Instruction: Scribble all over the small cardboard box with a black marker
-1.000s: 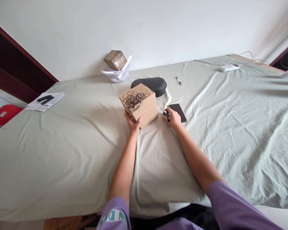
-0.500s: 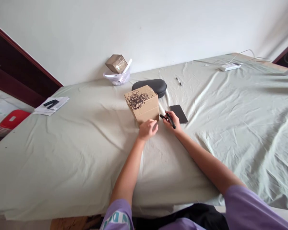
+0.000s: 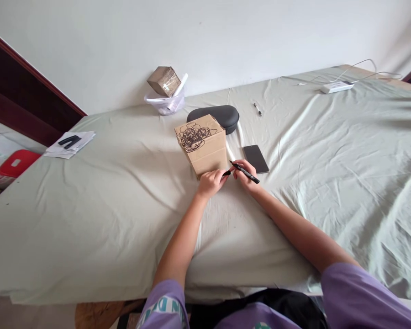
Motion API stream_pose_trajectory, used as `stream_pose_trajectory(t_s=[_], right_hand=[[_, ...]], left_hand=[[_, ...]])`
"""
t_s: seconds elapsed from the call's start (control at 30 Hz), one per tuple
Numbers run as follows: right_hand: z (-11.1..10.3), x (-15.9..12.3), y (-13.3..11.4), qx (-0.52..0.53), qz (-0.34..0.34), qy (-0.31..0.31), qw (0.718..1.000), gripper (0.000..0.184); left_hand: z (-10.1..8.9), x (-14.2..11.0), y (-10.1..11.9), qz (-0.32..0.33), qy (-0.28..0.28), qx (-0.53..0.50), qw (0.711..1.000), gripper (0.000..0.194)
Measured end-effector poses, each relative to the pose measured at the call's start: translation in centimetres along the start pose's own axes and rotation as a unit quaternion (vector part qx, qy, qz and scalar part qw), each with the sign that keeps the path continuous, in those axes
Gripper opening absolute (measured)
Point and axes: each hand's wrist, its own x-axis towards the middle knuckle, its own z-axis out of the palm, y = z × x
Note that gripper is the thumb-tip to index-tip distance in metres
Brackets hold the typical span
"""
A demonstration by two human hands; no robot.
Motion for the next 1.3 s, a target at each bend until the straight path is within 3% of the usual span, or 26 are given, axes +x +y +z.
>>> stream_pose_trajectory(t_s=[0.13, 0.23, 0.57, 0.77, 1.3], right_hand=[[0.3, -0.17, 0.35, -0.006, 0.017, 0.05, 0.999, 0.042], [0.34, -0.26, 0.41, -0.034, 0.016, 0.054, 0.998, 0.049], [0.62, 0.08, 0.33, -0.175, 0.01, -0.051, 0.983, 0.044], [0.64, 0.01, 0.79, -0.225, 0.005, -0.063, 0.972, 0.041], [0.66, -0.26, 0.34, -0.232, -0.013, -0.085, 0.969, 0.032]], left_hand=[[0.41, -0.25, -0.23, -0.006, -0.015, -0.013, 1.0, 0.018], [0.58, -0.4, -0.21, -0.017, -0.034, -0.02, 0.999, 0.017], [0.35, -0.31, 0.02, -0.045, -0.087, -0.018, 0.995, 0.018], [0.43, -0.26, 0.07, -0.059, -0.094, -0.008, 0.994, 0.017], [-0.38, 0.32, 0.61, -0.065, -0.123, 0.001, 0.99, 0.023]])
